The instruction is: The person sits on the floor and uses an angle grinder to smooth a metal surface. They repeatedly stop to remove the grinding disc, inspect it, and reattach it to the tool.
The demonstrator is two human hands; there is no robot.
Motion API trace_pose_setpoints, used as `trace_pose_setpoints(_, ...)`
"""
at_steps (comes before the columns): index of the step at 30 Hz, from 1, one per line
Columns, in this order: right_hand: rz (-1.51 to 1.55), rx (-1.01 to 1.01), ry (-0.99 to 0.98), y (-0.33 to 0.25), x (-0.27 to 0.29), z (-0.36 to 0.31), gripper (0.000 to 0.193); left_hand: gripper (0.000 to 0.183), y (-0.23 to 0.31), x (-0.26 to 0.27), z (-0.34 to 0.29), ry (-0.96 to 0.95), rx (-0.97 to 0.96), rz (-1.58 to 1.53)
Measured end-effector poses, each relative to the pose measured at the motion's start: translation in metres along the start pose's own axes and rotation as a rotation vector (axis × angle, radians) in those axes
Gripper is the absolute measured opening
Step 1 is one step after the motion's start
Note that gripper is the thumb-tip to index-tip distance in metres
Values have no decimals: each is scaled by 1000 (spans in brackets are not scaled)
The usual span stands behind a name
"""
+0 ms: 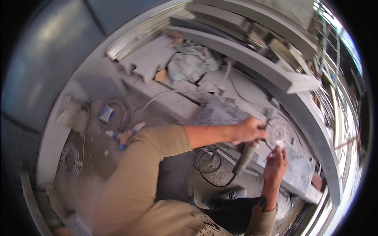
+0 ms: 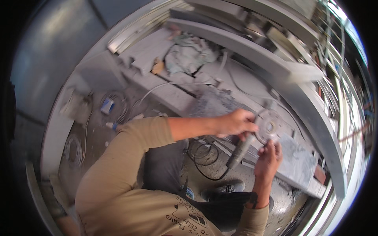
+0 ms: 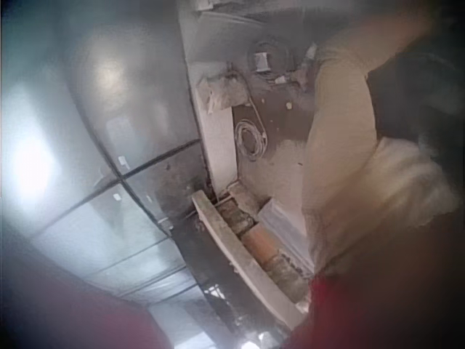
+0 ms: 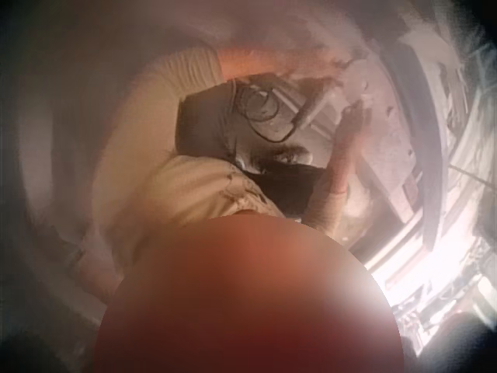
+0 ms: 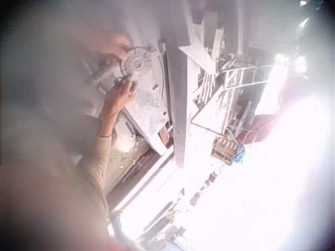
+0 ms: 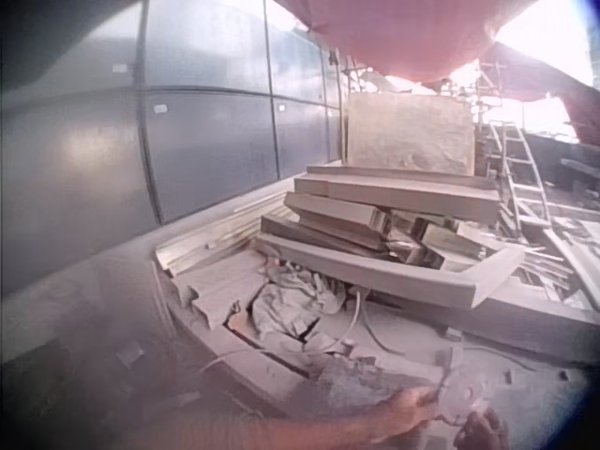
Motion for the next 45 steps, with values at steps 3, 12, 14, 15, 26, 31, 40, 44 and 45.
trace_pose_setpoints(3,-83,39,-48,2,-3,1,11,20,-2,-5,-2,92,-72,72)
trace_pose_setpoints(12,-140,-11,-87,5,-9,-2,31,17,30,14,-7,226,-275,-19)
trace_pose_setpoints(14,-183,-27,-66,2,-2,-1,39,22,42,49,-11,281,-348,-15)
trace_pose_setpoints(15,-229,-28,-56,-1,3,0,42,25,46,76,-20,307,-396,24)
trace_pose_setpoints(26,-456,3,72,-1,12,17,40,9,-88,399,-297,1475,-75,32)
trace_pose_setpoints(31,-546,-69,1,22,-10,27,39,12,-113,468,-326,1483,-31,106)
trace_pose_setpoints(40,-735,-60,25,30,-16,25,45,22,-126,496,-275,1431,160,293)
trace_pose_setpoints(44,-787,-50,11,30,-17,23,46,33,-124,505,-275,1522,411,446)
trace_pose_setpoints(45,-793,-57,2,31,-18,23,46,35,-121,507,-276,1523,499,564)
Point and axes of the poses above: each hand's wrist, its own z-axis towards the middle knuckle, its own x-axis out of the back of the hand, y = z × x, the point moved 3 cm from there along z, towards the middle knuckle, and after that the axes turned 5 degrees about -x, right-handed, at the moved point
